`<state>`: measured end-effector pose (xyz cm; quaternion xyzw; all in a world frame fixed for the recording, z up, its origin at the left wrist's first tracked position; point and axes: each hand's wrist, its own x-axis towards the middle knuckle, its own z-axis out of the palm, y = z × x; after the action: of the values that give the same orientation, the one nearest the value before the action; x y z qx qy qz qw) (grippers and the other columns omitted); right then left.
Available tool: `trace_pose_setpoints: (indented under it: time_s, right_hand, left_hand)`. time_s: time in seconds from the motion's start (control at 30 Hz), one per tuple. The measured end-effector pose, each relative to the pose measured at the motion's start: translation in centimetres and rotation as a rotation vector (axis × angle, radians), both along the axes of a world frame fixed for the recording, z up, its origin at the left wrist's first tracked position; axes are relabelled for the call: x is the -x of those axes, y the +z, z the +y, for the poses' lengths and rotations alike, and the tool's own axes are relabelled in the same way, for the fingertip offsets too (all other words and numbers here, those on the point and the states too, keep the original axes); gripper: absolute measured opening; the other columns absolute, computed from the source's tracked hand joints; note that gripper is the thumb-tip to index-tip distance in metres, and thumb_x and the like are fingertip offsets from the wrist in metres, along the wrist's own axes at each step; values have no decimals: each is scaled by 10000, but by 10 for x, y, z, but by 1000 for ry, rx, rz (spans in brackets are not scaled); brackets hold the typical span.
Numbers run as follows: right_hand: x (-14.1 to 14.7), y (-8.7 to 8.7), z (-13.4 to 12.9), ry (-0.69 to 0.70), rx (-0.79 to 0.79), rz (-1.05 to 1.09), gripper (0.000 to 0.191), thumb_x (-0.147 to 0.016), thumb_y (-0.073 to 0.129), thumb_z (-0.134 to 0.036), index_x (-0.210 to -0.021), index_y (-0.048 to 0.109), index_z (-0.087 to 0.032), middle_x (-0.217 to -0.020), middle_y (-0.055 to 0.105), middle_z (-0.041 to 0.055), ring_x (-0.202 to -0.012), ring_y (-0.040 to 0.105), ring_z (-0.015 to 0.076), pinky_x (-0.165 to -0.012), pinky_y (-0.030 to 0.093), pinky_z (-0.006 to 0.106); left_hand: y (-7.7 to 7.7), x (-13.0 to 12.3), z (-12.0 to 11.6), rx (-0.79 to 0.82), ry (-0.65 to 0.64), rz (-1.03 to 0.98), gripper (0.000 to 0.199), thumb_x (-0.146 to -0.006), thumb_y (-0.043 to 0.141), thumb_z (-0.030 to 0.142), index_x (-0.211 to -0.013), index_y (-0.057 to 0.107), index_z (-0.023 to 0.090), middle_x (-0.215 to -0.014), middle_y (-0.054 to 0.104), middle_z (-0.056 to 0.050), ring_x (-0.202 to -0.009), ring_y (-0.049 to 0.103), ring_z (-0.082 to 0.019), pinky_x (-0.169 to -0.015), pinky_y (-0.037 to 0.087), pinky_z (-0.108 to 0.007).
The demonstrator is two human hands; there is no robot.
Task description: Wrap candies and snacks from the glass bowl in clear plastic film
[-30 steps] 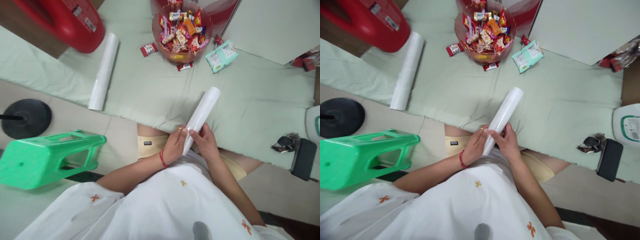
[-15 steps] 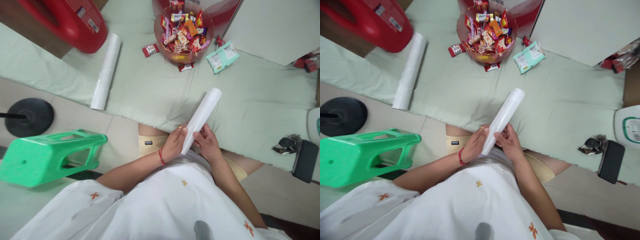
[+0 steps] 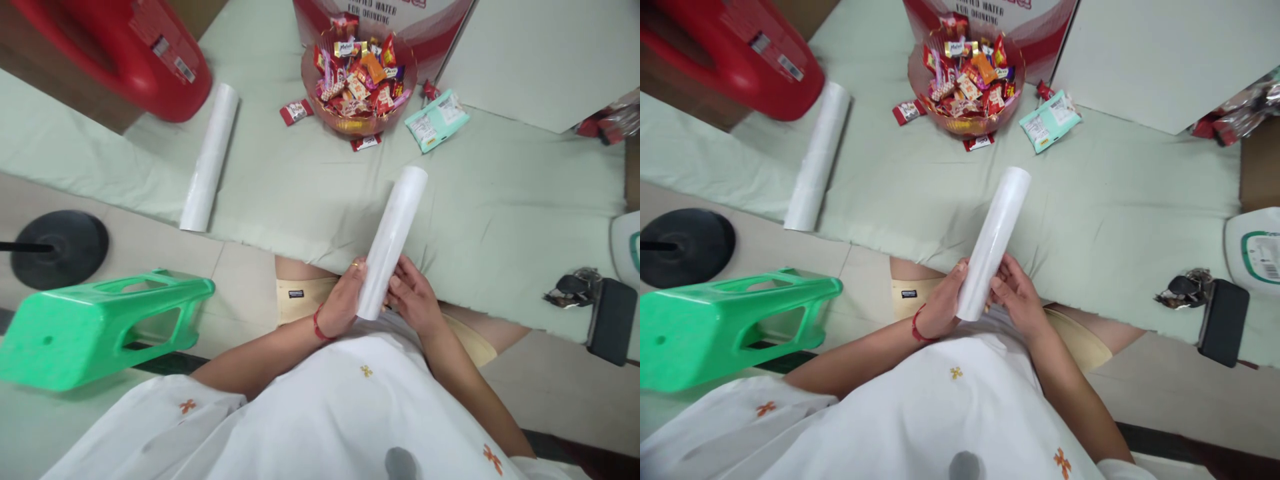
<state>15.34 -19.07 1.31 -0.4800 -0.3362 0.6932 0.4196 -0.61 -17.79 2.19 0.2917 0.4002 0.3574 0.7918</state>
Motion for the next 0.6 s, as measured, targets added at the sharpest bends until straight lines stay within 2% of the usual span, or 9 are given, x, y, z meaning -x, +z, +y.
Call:
trace_pose_setpoints:
  time_s: [0.1, 0.17, 0.23, 0.3, 0.37, 0.43, 0.47, 0.53, 0.6]
  right_hand:
    - [6, 14, -7, 79, -101, -194, 703, -868, 714, -615, -1463, 495, -311, -1309, 646, 91, -1004, 660, 238, -805, 581, 379]
    - [10, 25, -10, 86, -154, -350, 808, -843, 763, -575, -1523, 429, -297, -1459, 569, 113, -1262, 590, 298, -1010, 536, 449]
    - [10, 34, -12, 56, -167, -448, 829, -865, 756, -525, -1564, 375, -292, -1529, 511, 115, -1355, 530, 310, -1097, 486, 481]
    - [5, 38, -12, 32, -140, -459, 758, -909, 711, -494, -1563, 383, -293, -1468, 561, 111, -1262, 594, 298, -1043, 524, 473]
    - [-4, 39, -11, 34, -97, -442, 693, -924, 691, -481, -1537, 423, -297, -1315, 643, 98, -1025, 675, 262, -881, 585, 436]
    - [-17, 38, -10, 45, -73, -475, 677, -905, 713, -470, -1507, 462, -289, -1172, 679, 78, -843, 667, 224, -745, 585, 396]
    - [-23, 37, -8, 51, -77, -505, 668, -895, 722, -464, -1491, 482, -281, -1136, 683, 71, -813, 656, 217, -717, 576, 385]
    - [-34, 37, -6, 76, -117, -567, 640, -880, 729, -449, -1458, 521, -269, -1139, 687, 70, -868, 658, 234, -740, 569, 386]
    - [-42, 36, -4, 130, -178, -618, 609, -878, 724, -430, -1437, 546, -266, -1188, 689, 75, -983, 661, 265, -812, 564, 406]
  left_hand:
    - [6, -6, 3, -52, 91, 10, 491, -1009, 433, 672, -1208, 485, 226, -988, 688, -55, -847, 693, -195, -733, 590, -337]
    - [9, -10, 7, -107, 124, 60, 487, -1017, 421, 667, -1233, 482, 235, -1077, 682, -79, -958, 685, -214, -798, 592, -350]
    - [9, -11, 12, -172, 112, 124, 485, -1037, 375, 650, -1280, 485, 245, -1129, 670, -89, -1014, 666, -221, -847, 587, -363]
    - [8, -9, 16, -285, 60, 216, 486, -1054, 355, 622, -1320, 506, 244, -1179, 655, -94, -1083, 638, -225, -927, 564, -381]
    - [6, -1, 19, -450, 37, 381, 459, -1053, 410, 588, -1288, 563, 225, -1226, 633, -105, -1155, 600, -238, -1016, 518, -413]
    - [8, 12, 22, -621, 103, 607, 390, -1044, 481, 534, -1182, 630, 201, -1197, 621, -116, -1149, 579, -248, -1023, 495, -435]
    - [10, 18, 25, -705, 169, 725, 351, -1037, 512, 504, -1139, 648, 197, -1158, 617, -115, -1119, 577, -250, -1001, 496, -438]
    - [18, 30, 33, -901, 292, 921, 287, -1013, 574, 454, -1120, 665, 204, -1106, 609, -108, -1094, 566, -258, -988, 484, -449]
    - [28, 36, 46, -1145, 257, 1020, 303, -970, 642, 456, -1165, 675, 228, -1161, 617, -108, -1200, 533, -293, -1091, 401, -496]
